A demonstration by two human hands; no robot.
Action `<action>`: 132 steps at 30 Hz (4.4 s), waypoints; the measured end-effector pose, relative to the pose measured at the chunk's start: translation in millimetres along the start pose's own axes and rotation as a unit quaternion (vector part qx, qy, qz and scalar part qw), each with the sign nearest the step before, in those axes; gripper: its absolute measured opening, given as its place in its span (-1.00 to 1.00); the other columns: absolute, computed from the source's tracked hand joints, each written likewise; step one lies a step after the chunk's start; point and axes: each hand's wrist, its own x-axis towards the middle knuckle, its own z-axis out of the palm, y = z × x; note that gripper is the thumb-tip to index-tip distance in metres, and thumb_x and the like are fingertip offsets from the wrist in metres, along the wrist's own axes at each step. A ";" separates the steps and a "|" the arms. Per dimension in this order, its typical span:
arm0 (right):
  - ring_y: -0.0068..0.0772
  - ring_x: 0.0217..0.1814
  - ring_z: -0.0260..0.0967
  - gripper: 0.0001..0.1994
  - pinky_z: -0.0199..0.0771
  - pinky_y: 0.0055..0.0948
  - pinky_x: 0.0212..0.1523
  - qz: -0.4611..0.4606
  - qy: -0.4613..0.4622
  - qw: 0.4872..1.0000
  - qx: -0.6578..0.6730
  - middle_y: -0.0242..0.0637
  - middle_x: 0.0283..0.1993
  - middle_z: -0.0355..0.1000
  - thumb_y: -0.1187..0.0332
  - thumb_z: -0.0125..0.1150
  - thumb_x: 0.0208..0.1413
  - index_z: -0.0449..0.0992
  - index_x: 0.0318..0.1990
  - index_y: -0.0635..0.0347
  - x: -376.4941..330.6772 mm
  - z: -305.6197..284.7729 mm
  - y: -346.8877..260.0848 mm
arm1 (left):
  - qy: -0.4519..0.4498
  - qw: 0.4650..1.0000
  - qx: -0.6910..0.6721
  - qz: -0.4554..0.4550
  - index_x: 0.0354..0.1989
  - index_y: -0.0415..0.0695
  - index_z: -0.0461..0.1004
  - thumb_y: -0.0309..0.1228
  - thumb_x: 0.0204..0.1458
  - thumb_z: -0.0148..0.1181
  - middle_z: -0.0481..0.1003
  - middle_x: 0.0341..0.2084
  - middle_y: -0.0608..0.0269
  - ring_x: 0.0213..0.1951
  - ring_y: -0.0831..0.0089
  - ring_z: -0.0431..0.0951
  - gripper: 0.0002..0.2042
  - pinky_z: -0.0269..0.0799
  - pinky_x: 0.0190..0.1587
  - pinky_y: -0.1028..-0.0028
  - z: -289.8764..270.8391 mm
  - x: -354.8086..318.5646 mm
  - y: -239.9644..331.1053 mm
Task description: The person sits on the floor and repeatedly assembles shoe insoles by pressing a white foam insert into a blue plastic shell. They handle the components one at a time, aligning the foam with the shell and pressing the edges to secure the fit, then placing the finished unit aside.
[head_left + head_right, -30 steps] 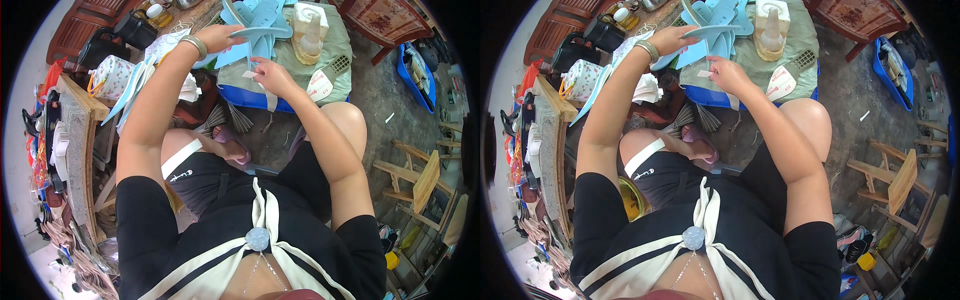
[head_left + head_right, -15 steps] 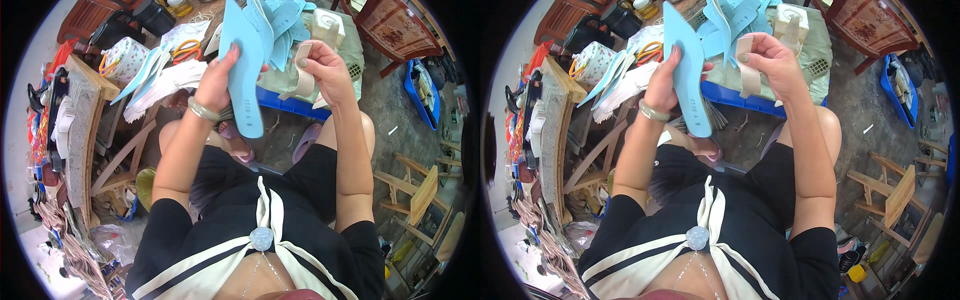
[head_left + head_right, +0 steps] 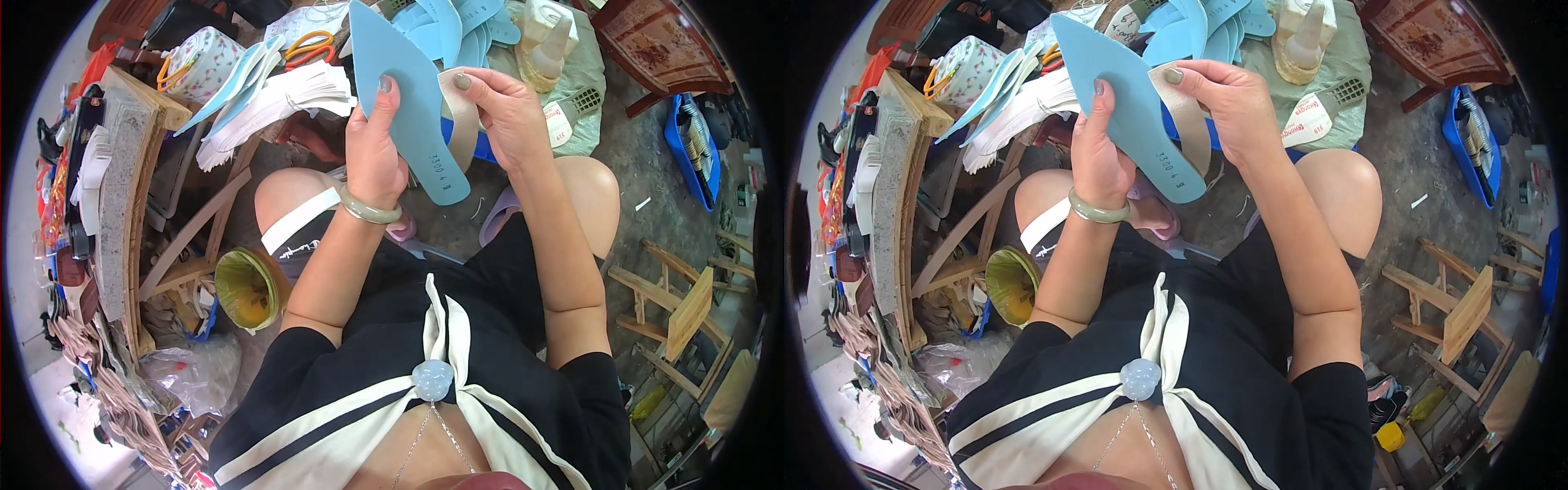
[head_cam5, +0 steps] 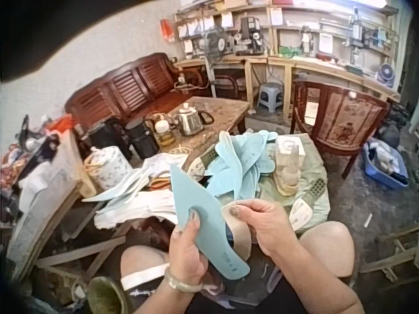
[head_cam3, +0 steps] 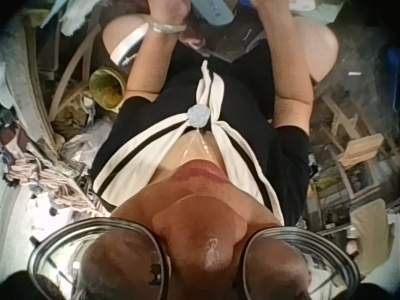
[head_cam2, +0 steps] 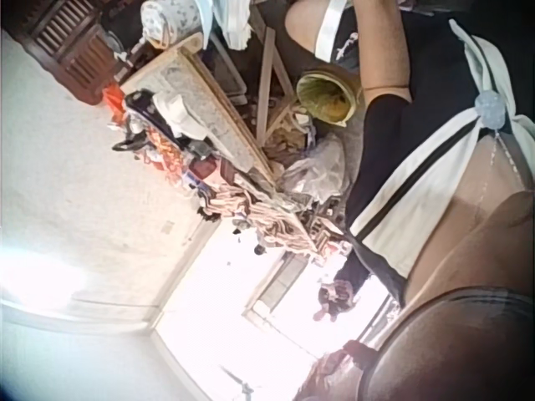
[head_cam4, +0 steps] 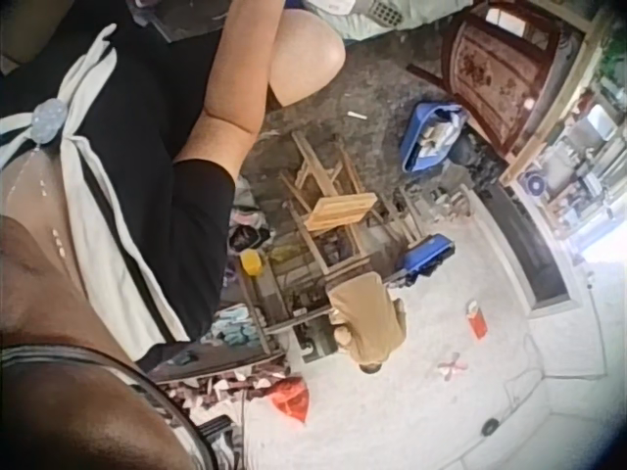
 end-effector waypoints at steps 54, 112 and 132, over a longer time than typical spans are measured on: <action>-0.70 -0.28 0.42 -0.76 0.43 -0.65 -0.26 -0.031 -0.068 0.992 -0.106 -0.38 -0.29 0.55 0.30 0.25 0.14 0.61 -0.15 0.29 -18.3 22.1 20.2 | -0.130 0.988 -0.069 0.044 -0.04 -0.32 0.35 -0.14 0.23 -0.07 0.47 -0.20 0.02 0.00 0.16 0.46 -0.58 0.35 0.09 0.24 -7.7 0.3 13.1; -0.63 -0.24 0.39 -0.66 0.40 -0.58 -0.18 -0.088 -0.090 0.961 -0.246 -0.37 -0.28 0.50 0.40 0.22 0.11 0.47 0.07 0.16 -25.5 -0.7 8.5 | -0.065 0.991 0.080 0.089 0.08 -0.38 0.26 -0.40 0.15 0.09 0.50 -0.29 0.12 -0.08 0.32 0.47 -0.61 0.34 0.09 0.29 -13.2 -10.0 13.8; -0.68 -0.50 0.16 -0.84 0.10 -0.63 -0.50 -0.179 -0.131 0.931 -0.290 -0.48 -0.57 0.29 0.47 0.31 -0.03 0.66 -0.25 0.21 -46.1 25.1 -2.8 | -0.148 0.969 -0.083 0.182 0.03 -0.08 0.24 -0.13 0.30 -0.25 0.32 -0.50 0.37 -0.37 0.46 0.37 -0.68 0.37 -0.13 0.27 -5.5 -28.9 42.0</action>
